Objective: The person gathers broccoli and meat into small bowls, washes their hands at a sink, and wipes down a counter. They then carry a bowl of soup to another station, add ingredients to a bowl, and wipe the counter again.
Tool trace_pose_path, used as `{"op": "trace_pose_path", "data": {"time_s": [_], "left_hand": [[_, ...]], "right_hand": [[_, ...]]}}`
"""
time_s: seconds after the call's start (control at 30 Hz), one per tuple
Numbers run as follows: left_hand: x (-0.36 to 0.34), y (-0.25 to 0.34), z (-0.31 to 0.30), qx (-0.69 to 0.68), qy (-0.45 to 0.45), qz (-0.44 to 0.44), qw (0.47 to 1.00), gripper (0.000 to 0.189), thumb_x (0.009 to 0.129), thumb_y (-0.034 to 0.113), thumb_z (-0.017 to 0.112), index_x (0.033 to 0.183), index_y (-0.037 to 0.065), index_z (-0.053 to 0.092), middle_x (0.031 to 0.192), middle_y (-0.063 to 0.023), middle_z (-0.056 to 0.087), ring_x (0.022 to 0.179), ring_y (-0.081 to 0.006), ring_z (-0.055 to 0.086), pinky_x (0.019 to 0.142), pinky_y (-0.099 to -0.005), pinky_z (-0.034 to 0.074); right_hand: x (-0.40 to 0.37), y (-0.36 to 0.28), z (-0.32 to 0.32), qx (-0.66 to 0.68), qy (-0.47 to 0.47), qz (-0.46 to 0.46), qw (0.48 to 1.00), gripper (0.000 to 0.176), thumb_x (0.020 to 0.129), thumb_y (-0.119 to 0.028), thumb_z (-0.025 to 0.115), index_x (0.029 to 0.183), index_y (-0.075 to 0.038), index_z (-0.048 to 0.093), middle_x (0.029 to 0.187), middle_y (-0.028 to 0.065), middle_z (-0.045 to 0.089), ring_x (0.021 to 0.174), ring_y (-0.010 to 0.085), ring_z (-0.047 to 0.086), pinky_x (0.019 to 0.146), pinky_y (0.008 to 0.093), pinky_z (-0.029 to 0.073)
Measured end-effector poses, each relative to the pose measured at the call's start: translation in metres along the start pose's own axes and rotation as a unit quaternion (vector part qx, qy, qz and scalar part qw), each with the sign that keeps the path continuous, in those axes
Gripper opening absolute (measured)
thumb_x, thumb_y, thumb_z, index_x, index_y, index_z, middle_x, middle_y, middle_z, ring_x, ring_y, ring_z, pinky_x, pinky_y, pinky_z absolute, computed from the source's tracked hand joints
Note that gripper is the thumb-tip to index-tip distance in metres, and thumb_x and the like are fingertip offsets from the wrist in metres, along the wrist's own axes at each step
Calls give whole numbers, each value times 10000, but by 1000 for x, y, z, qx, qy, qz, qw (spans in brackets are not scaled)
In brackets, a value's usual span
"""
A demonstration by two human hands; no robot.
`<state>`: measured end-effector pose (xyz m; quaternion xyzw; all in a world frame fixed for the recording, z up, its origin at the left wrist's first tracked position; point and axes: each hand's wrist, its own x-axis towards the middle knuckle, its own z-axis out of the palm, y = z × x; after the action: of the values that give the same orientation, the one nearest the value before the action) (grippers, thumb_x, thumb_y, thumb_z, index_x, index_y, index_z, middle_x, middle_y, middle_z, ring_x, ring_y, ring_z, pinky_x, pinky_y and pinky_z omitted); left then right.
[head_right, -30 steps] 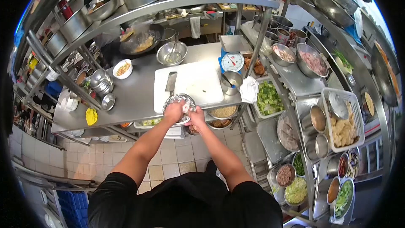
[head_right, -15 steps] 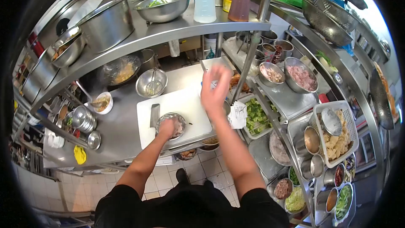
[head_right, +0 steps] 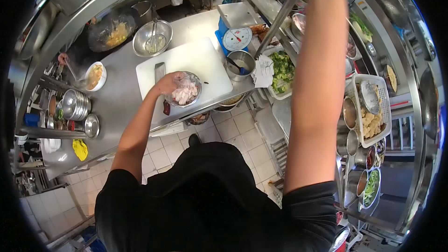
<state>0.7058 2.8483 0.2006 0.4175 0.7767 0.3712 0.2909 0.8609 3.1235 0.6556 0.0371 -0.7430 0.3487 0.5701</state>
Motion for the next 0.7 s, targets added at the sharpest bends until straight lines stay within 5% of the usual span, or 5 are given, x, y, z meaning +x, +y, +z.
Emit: {"op": "trace_pose_path", "data": {"time_s": [0.13,0.2,0.33,0.37,0.7], "left_hand": [[-6,6,-7,-13,-8,-61,998,439,763,48,648,1197,26,589,1141,-149,640,1041,-241,610,933,-310,452],[-7,-5,-7,36,16,-38,999,427,757,58,614,1184,54,607,1119,-152,651,1016,-248,623,917,-319,460],[-11,-4,-2,56,18,-85,995,437,749,92,609,1184,52,602,1117,-171,647,1025,-292,620,913,-336,465],[-10,-4,-1,76,11,-93,993,438,748,104,611,1183,52,600,1114,-180,645,1025,-305,619,911,-342,467],[-22,-3,-5,146,15,-108,983,488,731,121,616,1213,51,585,1110,-213,636,1035,-342,613,910,-358,471]], "right_hand": [[-84,-4,-70,124,-203,116,964,287,860,-181,650,1084,-10,592,899,49,657,780,161,619,795,312,482],[-152,-2,-73,-13,-268,204,942,405,868,-213,656,1208,-26,539,1071,84,632,939,171,604,850,317,470],[-277,70,-30,-180,-546,238,783,659,821,-348,668,1226,120,442,1148,302,576,1113,384,559,940,388,430],[-295,90,-13,-165,-631,300,696,662,813,-369,663,1197,132,463,1134,307,583,1104,415,558,939,401,436],[-339,82,77,-290,-710,227,600,423,716,-140,628,1086,61,578,1052,242,644,985,354,642,832,423,512]]}}
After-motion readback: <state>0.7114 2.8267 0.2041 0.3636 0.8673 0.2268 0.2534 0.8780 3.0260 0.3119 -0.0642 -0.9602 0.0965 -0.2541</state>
